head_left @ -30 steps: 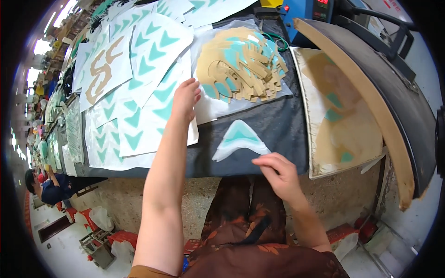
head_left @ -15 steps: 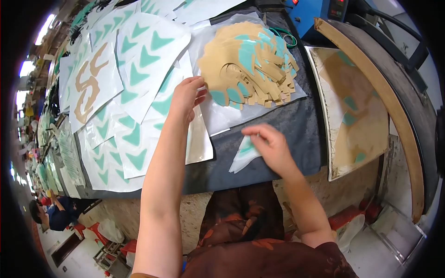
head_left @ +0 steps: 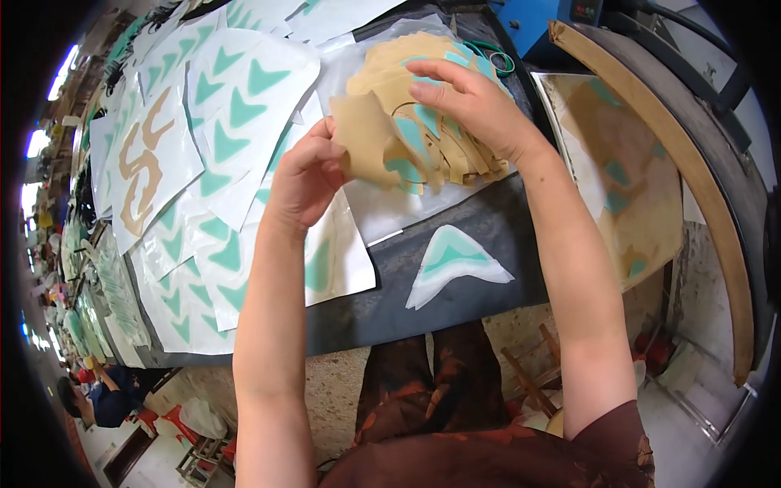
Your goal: Peeling material layers and applying them to shoe components followed by heat pressing.
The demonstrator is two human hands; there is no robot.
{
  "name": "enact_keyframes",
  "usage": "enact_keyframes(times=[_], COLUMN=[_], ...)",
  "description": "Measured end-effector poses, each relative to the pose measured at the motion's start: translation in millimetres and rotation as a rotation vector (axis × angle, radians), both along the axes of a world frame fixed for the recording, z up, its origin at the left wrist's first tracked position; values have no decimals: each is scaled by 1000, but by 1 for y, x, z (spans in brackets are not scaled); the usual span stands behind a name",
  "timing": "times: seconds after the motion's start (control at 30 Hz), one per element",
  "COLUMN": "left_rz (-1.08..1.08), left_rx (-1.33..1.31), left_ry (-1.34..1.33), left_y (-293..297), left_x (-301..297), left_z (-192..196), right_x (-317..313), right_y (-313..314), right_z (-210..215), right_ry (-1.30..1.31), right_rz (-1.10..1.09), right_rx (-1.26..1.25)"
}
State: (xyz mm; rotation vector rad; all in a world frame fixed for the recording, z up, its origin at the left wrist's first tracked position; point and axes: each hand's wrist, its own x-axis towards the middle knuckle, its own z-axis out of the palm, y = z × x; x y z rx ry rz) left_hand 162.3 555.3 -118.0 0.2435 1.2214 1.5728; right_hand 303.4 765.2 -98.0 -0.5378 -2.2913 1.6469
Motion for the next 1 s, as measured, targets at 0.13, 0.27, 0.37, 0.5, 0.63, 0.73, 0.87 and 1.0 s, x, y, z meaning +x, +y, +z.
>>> enact_keyframes(times=[0.13,0.27,0.37,0.5,0.63,0.73,0.87,1.0], left_rz=[-69,-169,-213,-283,-431,-522,-728,-705], left_rx=[193,267,348,330,298,208,82,74], left_ry=[-168,-263,-354,-442,-452,-367,-241,-157], left_y=[-3,-5,-6,5,33,60,102,139], left_x=[14,30,44,83,124,156,196,247], left_z=[33,40,44,62,70,84,89,100], right_x=[10,43,76,136,201,246,307,358], right_y=[3,-7,-23,-36,-52,-59,-46,-22], right_z=[14,28,33,38,38,46,62,59], right_ry=[-75,-92,-34,12,99,203,176,201], right_rz=[146,381,403,307,133,-76,-277,-369], right_rx=[-420,-520,-576,-574,-642,-638,-839,-868])
